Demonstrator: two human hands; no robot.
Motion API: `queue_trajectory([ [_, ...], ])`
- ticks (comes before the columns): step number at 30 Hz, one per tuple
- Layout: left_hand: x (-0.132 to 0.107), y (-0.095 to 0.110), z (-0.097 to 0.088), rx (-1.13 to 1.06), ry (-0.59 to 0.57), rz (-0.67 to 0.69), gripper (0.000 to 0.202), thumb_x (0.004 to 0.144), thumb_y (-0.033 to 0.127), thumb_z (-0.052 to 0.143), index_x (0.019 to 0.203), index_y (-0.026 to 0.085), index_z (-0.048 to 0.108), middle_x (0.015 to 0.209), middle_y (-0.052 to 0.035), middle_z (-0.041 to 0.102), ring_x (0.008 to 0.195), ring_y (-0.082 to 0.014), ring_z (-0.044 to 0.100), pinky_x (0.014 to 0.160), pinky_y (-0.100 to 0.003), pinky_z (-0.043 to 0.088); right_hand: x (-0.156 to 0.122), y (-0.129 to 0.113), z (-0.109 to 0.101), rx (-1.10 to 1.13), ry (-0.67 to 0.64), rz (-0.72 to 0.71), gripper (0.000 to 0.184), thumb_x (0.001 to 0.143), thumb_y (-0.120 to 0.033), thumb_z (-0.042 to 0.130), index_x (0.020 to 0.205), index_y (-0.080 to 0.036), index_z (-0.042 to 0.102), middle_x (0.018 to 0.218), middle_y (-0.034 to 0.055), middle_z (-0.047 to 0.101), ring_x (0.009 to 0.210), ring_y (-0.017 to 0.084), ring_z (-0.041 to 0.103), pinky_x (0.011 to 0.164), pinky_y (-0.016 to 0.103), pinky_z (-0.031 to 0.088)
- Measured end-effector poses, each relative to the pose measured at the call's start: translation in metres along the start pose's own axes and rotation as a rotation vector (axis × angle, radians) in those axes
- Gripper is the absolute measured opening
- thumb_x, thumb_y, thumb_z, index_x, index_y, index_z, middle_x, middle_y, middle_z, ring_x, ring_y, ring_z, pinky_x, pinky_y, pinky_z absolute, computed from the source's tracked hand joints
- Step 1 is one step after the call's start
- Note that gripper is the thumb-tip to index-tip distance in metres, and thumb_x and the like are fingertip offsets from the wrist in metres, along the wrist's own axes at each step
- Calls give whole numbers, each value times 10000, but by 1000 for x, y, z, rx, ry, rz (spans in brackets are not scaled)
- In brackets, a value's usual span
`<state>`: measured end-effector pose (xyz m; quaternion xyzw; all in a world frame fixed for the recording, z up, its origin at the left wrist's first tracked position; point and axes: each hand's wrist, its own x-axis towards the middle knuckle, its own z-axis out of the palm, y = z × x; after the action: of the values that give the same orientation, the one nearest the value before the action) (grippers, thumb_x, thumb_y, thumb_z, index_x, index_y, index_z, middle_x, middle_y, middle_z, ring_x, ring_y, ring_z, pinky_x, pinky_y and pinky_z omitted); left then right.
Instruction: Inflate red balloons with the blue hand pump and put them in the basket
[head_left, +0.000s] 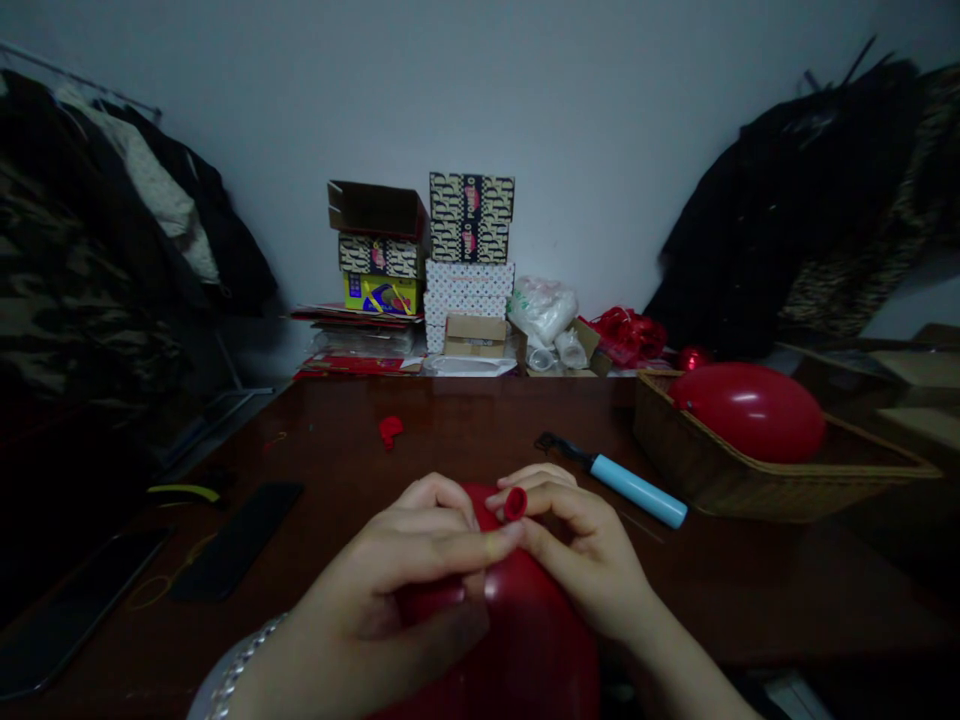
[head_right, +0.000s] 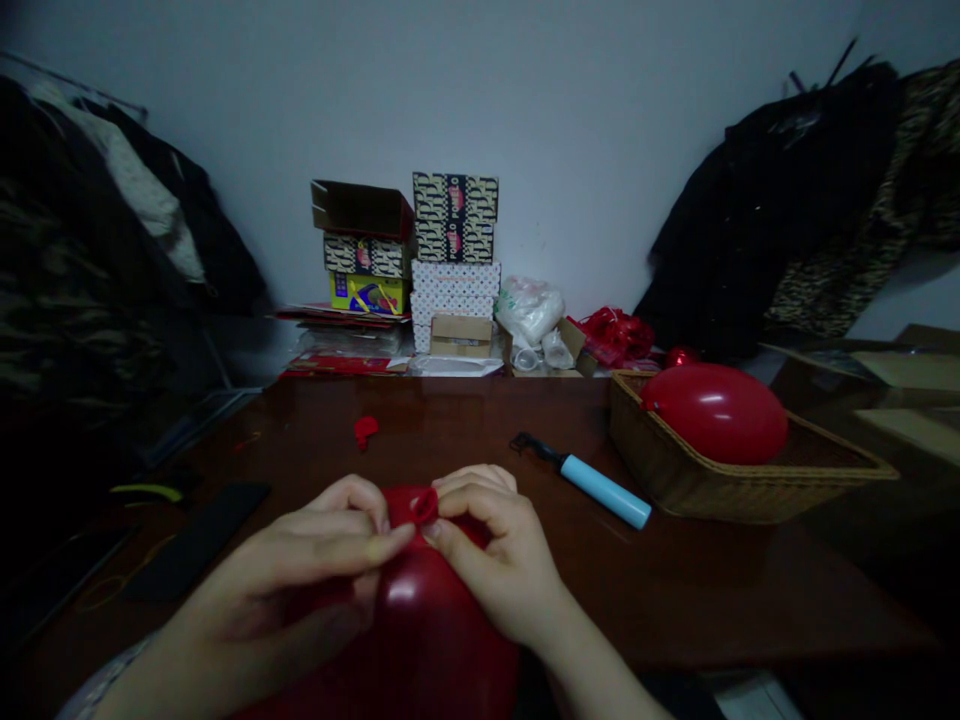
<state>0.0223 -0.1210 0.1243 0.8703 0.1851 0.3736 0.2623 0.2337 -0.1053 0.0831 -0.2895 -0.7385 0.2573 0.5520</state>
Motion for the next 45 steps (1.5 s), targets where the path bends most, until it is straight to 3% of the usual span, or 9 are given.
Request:
queue_trajectory([
  [3,0,-6,2,64,152,-90,519,882,147,548,1375,301,491,871,-41,710,958,-208,604,892,-415,499,-1,-7,-1,-53,13,-58,83,852,-186,639,846,-260,677,851,15,715,927,218,641,883,414,448],
  [7,3,-9,9,206,384,-214,458,889,199,561,1336,295,539,1119,-61,697,1045,-210,623,882,-379,531,-5,-15,-1,-249,36,-156,154,844,-143,638,913,-279,661,918,1,733,944,216,637,965,471,366],
  [13,2,-16,21,549,469,-117,492,831,213,649,1308,297,557,1009,-22,727,1024,-216,624,911,-402,489,-13,-21,12,-371,-21,-227,232,828,-107,609,976,-284,634,902,-16,728,919,196,640,1022,483,264],
  [17,2,-18,20,609,454,-78,463,845,247,638,1301,284,560,1025,-31,725,1080,-237,596,932,-431,455,-11,-20,12,-335,10,-186,169,838,-117,613,913,-266,635,897,-7,721,927,202,630,996,473,300],
  [21,5,-20,17,571,285,-82,381,828,330,656,1208,317,632,1087,-29,710,1215,-292,506,981,-505,404,-7,-13,6,-230,65,-65,114,850,-147,614,833,-257,638,829,1,697,867,205,623,851,415,408],
  [25,8,-22,19,589,195,-122,332,784,361,700,1115,340,681,1143,-31,687,1290,-326,422,1037,-596,306,-5,-8,5,-212,45,-37,127,844,-138,613,793,-250,648,806,-4,687,824,193,619,789,382,421],
  [36,10,-10,20,549,277,-83,129,814,175,633,802,286,698,1019,4,727,1286,-285,455,1072,-611,238,-5,-13,14,-321,40,-128,165,811,-80,624,779,-242,612,798,-20,686,802,174,616,808,382,394],
  [40,10,-7,20,638,315,-49,120,823,180,622,821,280,688,1099,3,707,1343,-288,378,1089,-633,164,-6,-14,12,-321,31,-148,166,824,-112,624,913,-252,636,906,12,704,879,198,626,876,420,397],
  [45,12,-3,20,728,322,-21,101,818,187,628,801,268,687,1206,-12,663,1400,-307,263,1085,-649,137,-12,-11,10,-242,30,-70,199,857,-145,567,1014,-265,597,997,26,695,959,210,624,993,465,344],
])
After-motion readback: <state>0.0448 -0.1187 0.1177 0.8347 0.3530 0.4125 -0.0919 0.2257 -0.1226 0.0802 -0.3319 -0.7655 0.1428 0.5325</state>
